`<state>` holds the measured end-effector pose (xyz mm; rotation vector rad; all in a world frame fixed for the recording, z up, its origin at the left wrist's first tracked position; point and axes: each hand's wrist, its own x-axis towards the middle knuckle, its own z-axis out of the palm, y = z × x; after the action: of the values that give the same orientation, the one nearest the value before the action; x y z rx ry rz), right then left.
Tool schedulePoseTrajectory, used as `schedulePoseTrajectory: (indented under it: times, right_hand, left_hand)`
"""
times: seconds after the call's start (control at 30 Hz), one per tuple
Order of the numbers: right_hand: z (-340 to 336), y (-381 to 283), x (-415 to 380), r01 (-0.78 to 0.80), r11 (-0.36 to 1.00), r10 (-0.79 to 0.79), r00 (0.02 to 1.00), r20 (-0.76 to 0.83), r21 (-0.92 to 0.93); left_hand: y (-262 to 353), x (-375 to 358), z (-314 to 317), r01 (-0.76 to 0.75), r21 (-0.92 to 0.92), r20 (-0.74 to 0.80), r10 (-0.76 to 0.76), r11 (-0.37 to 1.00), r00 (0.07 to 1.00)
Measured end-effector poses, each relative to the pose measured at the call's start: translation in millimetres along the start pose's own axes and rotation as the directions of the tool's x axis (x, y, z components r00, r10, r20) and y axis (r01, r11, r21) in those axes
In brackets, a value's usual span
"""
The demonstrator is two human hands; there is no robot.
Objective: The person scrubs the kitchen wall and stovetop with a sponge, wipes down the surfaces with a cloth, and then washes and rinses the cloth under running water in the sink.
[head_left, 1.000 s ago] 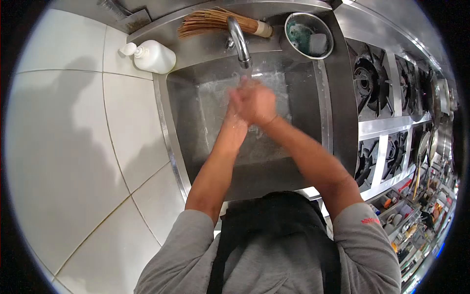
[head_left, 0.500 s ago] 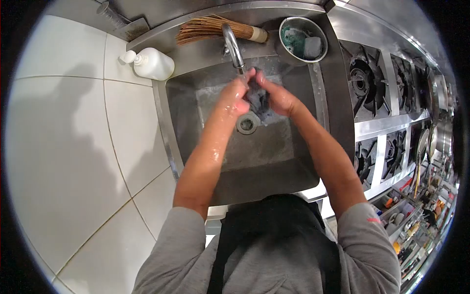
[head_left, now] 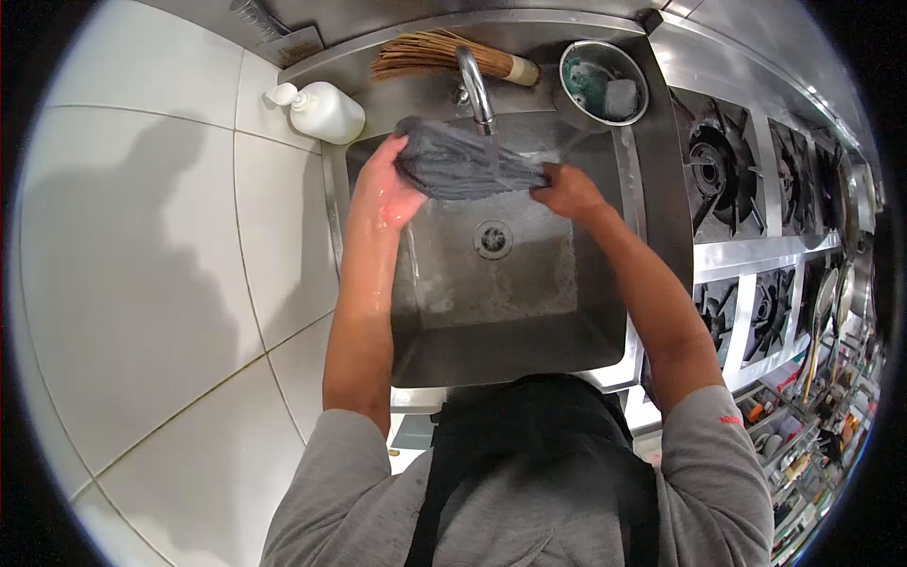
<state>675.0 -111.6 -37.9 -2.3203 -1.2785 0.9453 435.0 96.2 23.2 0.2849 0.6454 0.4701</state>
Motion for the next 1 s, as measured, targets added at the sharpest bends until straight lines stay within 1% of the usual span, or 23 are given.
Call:
schedulePoseTrajectory:
  times: [0.03,0.07,0.1,0.17,0.23,0.27,0.3,0.37,0.4,0.43,0.5,0.57,0.6,0.63,0.67,0.7,0.77,0.8,0.83,0.9,0.93,0.97,1.0]
  right_hand:
    - [-10,-3,1,0.008,0.998,-0.011,0.999,-0.044,-0.063]
    - [-19,-8,4,-0.028,1.0,0.028,0.999,-0.022,-0.004]
    - [-18,-16,4,-0.046,0.981,0.048,0.999,-0.005,0.188]
    - [-10,-39,9,-0.079,0.835,0.071,0.997,0.036,0.544]
    - [13,-90,-14,0.024,0.79,0.057,0.992,-0.112,0.613]
    - [44,-105,-22,0.261,0.826,-0.091,0.937,-0.338,0.5]
    - [71,-114,-31,0.464,0.821,-0.247,0.814,-0.526,0.333]
    - [76,-132,-58,0.427,0.854,-0.257,0.843,-0.472,0.298]
    - [74,-136,-65,0.409,0.868,-0.259,0.857,-0.445,0.283]
    - [71,-134,-61,0.306,0.915,-0.18,0.893,-0.413,0.263]
    - [58,-121,-38,0.101,0.973,-0.022,0.935,-0.354,0.208]
    - [54,-87,0,0.044,0.978,0.055,0.885,-0.462,0.202]
    - [56,-77,10,0.014,0.979,0.094,0.853,-0.513,0.203]
    - [59,-81,4,0.088,0.986,-0.001,0.855,-0.519,0.143]
    - [63,-89,-7,0.159,0.984,-0.096,0.847,-0.522,0.077]
    - [66,-95,-16,0.231,0.973,-0.194,0.835,-0.515,0.008]
    - [63,-102,-25,0.302,0.952,-0.246,0.852,-0.463,0.051]
    - [63,-104,-28,0.335,0.939,-0.269,0.858,-0.437,0.08]
    - [64,-95,-19,0.251,0.961,-0.169,0.867,-0.469,0.117]
    - [53,-79,11,0.092,0.977,0.021,0.852,-0.523,0.19]
    - [50,-83,9,0.012,0.989,0.058,0.891,-0.451,0.151]
    - [54,-88,5,0.139,0.983,-0.053,0.844,-0.533,0.122]
    - [61,-92,-3,0.26,0.962,-0.159,0.777,-0.609,0.08]
  left_hand:
    - [-6,0,-9,0.015,-0.02,-0.064,-0.016,1.0,0.998]
    - [-16,0,-18,0.033,-0.041,-0.128,-0.038,0.999,0.991]
    - [-28,0,-25,0.052,-0.063,-0.19,-0.063,0.997,0.98]
    - [-72,4,-23,0.085,-0.041,-0.172,-0.091,0.996,0.981]
    - [-102,11,-17,0.172,-0.014,-0.114,-0.172,0.985,0.978]
    - [-105,17,-18,0.227,-0.017,-0.087,-0.227,0.974,0.97]
    - [-107,27,-19,0.282,-0.02,-0.061,-0.282,0.959,0.957]
    - [-113,43,-23,0.326,0.042,-0.082,-0.322,0.944,0.943]
    - [-117,45,-26,0.322,0.107,-0.134,-0.307,0.941,0.942]
    - [-120,46,-30,0.319,0.17,-0.188,-0.287,0.932,0.939]
    - [-140,25,-28,0.07,0.155,-0.165,-0.044,0.985,0.985]
    - [-147,21,-20,0.01,0.06,-0.138,-0.002,0.998,0.99]
    - [-146,31,-17,0.087,-0.023,-0.114,-0.089,0.996,0.989]
    - [-144,42,-14,0.167,-0.103,-0.08,-0.176,0.981,0.981]
    - [-152,65,-52,0.119,-0.088,-0.009,-0.12,0.989,0.993]
    - [-154,64,-52,0.113,-0.094,0.024,-0.112,0.989,0.993]
    - [-161,49,-55,0.1,-0.105,0.082,-0.092,0.989,0.992]
    - [-162,47,-53,0.131,-0.107,0.06,-0.125,0.986,0.99]
    - [-163,45,-49,0.161,-0.111,0.037,-0.158,0.981,0.987]
    - [-164,63,-32,0.276,-0.134,-0.094,-0.289,0.952,0.953]
    - [-162,63,-29,0.266,-0.154,-0.118,-0.285,0.952,0.951]
    - [-160,63,-33,0.222,-0.101,0.042,-0.219,0.97,0.975]
    - [-158,65,-46,0.171,-0.054,0.206,-0.156,0.984,0.966]
